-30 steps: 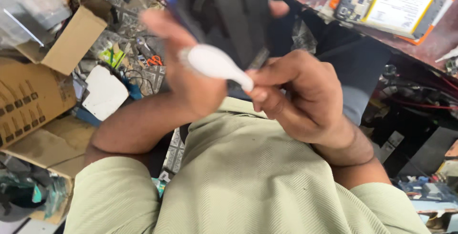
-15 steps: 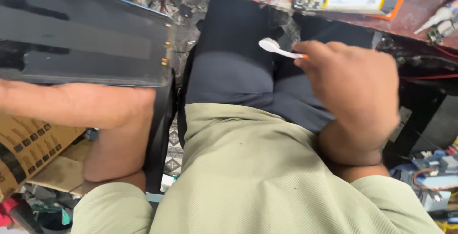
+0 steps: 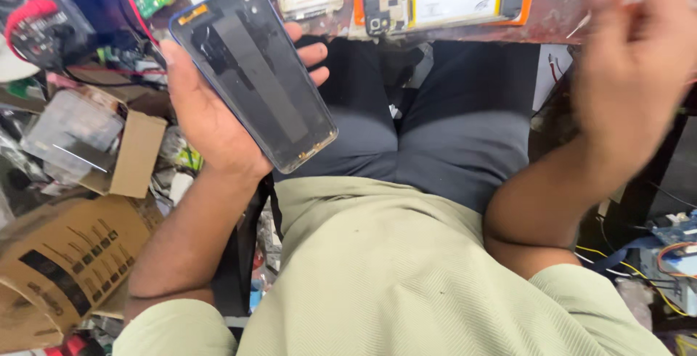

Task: The person repairs a disassembled smartphone at a cluttered workbench. They squeeze adhesive from a tube onto the phone frame, press the frame together, pry at the phone with a blue-handled screwdriver, brush the phone edges with a small brush, and wipe the phone with a tissue.

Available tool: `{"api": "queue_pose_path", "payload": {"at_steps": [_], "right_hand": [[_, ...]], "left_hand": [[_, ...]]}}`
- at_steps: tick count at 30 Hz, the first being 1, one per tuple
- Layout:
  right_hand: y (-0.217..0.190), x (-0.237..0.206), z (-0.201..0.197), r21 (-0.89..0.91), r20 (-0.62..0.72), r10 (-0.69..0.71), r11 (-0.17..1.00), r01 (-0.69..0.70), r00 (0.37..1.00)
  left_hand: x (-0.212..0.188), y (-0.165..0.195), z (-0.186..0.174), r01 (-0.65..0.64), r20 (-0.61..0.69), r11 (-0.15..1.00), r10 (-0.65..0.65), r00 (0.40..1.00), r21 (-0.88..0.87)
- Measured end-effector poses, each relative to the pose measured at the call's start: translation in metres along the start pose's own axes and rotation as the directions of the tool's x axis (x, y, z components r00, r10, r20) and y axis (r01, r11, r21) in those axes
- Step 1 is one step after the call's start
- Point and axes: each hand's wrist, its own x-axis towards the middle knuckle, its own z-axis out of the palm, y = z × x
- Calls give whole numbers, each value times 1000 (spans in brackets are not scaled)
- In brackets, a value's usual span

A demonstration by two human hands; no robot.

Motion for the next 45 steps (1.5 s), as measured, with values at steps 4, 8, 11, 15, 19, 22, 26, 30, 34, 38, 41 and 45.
{"api": "queue_pose_path", "payload": {"at_steps": [4,8,11,15,19,22,26,30,34,38,41,45], "right_hand": [[-32,10,15,155,66,33,987,-43,997],[-35,8,23,286,40,-154,948,137,987],[-26,5,22,366,-10,14,931,-10,1000],[-27,-2,28,514,7,217,837,-190,976],[-42,-14,37,545,97,201,809,-220,975],[-57,-26,39,452,146,116,876,-170,982],[-82,-48,48,523,209,156,816,-245,965],[-94,-75,52,601,207,154,759,-249,966],[-92,-86,69,531,105,158,826,-190,982],[-125,-72,102,373,121,-22,927,-25,992],[-160,-57,123,262,262,-252,948,183,931],[-164,-38,151,224,503,-292,953,204,814]], "left_hand": [[-3,-4,14,32,-23,998,-31,999,51],[-5,-18,26,135,-68,991,-136,988,-25],[-2,-51,38,270,-75,955,-280,957,-126],[4,-86,41,379,180,924,-364,914,-55],[18,-83,38,428,327,902,-388,862,-56],[17,-67,43,501,446,840,-376,812,-206],[-13,-41,49,428,431,882,-315,846,-197],[-30,-22,35,451,451,872,-330,829,-191],[-13,-26,18,423,447,879,-295,845,-219],[14,-14,-17,354,475,921,-243,846,-160],[37,1,-46,248,472,967,-189,861,-65],[51,1,-59,26,479,982,-114,871,186]]}}
